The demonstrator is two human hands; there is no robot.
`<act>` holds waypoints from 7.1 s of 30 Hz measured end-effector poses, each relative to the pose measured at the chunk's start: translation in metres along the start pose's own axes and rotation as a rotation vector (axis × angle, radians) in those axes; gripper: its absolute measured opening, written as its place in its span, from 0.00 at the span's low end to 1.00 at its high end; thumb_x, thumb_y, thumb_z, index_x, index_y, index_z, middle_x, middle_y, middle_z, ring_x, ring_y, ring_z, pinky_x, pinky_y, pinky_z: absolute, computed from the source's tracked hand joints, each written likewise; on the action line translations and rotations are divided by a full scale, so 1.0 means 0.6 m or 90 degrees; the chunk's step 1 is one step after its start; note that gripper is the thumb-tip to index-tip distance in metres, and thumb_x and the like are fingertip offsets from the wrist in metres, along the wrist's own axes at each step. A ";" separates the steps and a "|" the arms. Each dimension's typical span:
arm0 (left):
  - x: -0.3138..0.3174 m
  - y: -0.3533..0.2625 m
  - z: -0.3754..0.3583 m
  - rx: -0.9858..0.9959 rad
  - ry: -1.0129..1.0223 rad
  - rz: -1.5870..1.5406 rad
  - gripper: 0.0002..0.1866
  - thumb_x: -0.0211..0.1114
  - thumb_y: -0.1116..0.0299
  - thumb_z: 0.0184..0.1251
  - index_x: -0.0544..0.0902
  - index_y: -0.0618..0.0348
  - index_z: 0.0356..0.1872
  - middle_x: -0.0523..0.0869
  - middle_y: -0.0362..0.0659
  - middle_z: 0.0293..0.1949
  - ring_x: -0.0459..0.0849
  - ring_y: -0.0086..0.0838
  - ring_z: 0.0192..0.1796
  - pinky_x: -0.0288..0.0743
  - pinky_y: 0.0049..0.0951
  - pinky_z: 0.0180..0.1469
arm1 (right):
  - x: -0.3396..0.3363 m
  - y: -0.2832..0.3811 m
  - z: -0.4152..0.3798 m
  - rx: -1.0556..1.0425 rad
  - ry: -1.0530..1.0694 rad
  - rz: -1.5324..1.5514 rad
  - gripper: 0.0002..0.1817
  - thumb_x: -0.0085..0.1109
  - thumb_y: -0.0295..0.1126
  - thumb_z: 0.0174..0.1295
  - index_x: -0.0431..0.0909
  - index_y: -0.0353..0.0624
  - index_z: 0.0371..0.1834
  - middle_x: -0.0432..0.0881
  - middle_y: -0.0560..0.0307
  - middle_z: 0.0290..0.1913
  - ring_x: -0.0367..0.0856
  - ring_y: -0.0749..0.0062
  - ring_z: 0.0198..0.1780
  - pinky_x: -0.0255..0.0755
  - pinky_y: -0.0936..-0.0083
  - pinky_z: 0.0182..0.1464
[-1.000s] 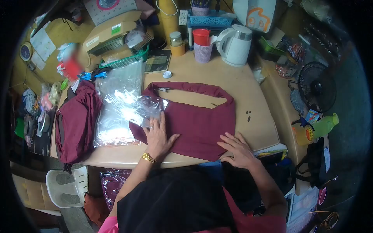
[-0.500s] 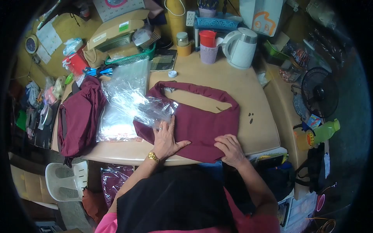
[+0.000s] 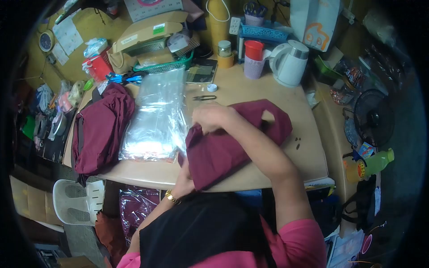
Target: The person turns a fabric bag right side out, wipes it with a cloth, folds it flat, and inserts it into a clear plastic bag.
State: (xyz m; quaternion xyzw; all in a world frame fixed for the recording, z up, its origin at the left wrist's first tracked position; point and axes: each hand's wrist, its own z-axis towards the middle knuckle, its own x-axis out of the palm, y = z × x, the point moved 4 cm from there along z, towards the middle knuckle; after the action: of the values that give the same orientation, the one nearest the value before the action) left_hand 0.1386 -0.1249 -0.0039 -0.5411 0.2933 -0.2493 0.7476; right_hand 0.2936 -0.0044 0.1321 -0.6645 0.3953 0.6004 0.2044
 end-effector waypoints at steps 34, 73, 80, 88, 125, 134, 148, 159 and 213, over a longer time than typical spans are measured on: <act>-0.256 0.010 -0.208 -0.331 -0.347 0.177 0.03 0.61 0.83 0.57 0.81 0.65 0.30 0.78 0.33 0.23 0.72 0.14 0.25 0.65 0.21 0.27 | 0.121 -0.200 -0.076 0.245 -0.232 0.054 0.08 0.63 0.25 0.51 0.83 0.41 0.36 0.86 0.42 0.39 0.85 0.44 0.48 0.78 0.52 0.48; -0.106 -0.314 0.118 0.258 0.079 1.054 0.24 0.60 0.70 0.65 0.83 0.41 0.62 0.64 0.42 0.79 0.74 0.48 0.69 0.81 0.34 0.51 | 0.000 0.023 -0.073 -0.178 -0.424 0.426 0.32 0.62 0.19 0.60 0.72 0.41 0.71 0.81 0.47 0.63 0.81 0.63 0.62 0.75 0.67 0.64; -0.043 -0.303 0.074 0.275 0.241 0.908 0.12 0.63 0.62 0.67 0.90 0.48 0.48 0.64 0.43 0.79 0.62 0.47 0.79 0.77 0.40 0.60 | 0.010 -0.022 -0.067 -0.160 -0.590 1.128 0.38 0.63 0.20 0.61 0.64 0.43 0.78 0.75 0.52 0.70 0.77 0.66 0.65 0.72 0.69 0.67; -0.111 -0.226 0.051 0.307 -0.090 0.922 0.19 0.65 0.76 0.58 0.89 0.46 0.50 0.63 0.48 0.80 0.48 0.62 0.82 0.41 0.68 0.79 | 0.027 -0.168 -0.182 -0.084 -0.991 1.007 0.39 0.63 0.19 0.61 0.63 0.43 0.78 0.74 0.53 0.71 0.77 0.64 0.65 0.72 0.69 0.67; 0.237 -0.251 0.294 0.365 0.220 0.688 0.07 0.68 0.68 0.54 0.87 0.60 0.24 0.87 0.48 0.25 0.90 0.42 0.32 0.84 0.40 0.32 | 0.101 0.044 -0.061 0.093 -0.435 -0.015 0.17 0.57 0.28 0.63 0.78 0.40 0.56 0.84 0.46 0.50 0.82 0.49 0.55 0.76 0.55 0.59; 0.214 -0.398 0.128 0.561 0.080 0.391 0.28 0.67 0.48 0.63 0.82 0.51 0.61 0.77 0.50 0.57 0.76 0.41 0.62 0.61 0.55 0.67 | -0.040 -0.037 -0.224 0.420 -0.377 -0.160 0.18 0.62 0.32 0.65 0.82 0.41 0.57 0.75 0.40 0.67 0.72 0.45 0.70 0.69 0.53 0.68; 0.078 -0.215 0.084 0.259 0.099 0.457 0.30 0.68 0.75 0.61 0.75 0.53 0.68 0.81 0.50 0.42 0.86 0.44 0.39 0.81 0.43 0.38 | 0.190 -0.093 -0.085 0.249 -0.128 -0.112 0.47 0.59 0.63 0.65 0.53 0.61 0.84 0.45 0.44 0.85 0.38 0.45 0.85 0.40 0.27 0.77; 0.199 -0.249 0.183 0.333 0.196 0.109 0.35 0.61 0.81 0.63 0.68 0.51 0.74 0.73 0.57 0.56 0.81 0.54 0.51 0.79 0.47 0.50 | 0.153 -0.213 -0.140 0.590 0.021 0.039 0.47 0.48 0.72 0.66 0.47 0.69 0.85 0.32 0.44 0.86 0.27 0.25 0.82 0.25 0.23 0.76; 0.057 -0.086 0.069 0.288 0.166 0.330 0.14 0.69 0.75 0.61 0.89 0.53 0.49 0.88 0.41 0.49 0.84 0.36 0.53 0.75 0.36 0.55 | 0.215 0.010 -0.057 -0.066 -0.165 -0.073 0.36 0.56 0.45 0.68 0.61 0.51 0.79 0.63 0.55 0.79 0.55 0.55 0.81 0.53 0.36 0.73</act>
State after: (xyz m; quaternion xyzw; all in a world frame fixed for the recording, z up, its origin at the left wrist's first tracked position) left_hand 0.1892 -0.1363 0.0496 -0.2340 0.4508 -0.1772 0.8430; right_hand 0.3066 -0.0697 0.0164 -0.6125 0.2956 0.6881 0.2530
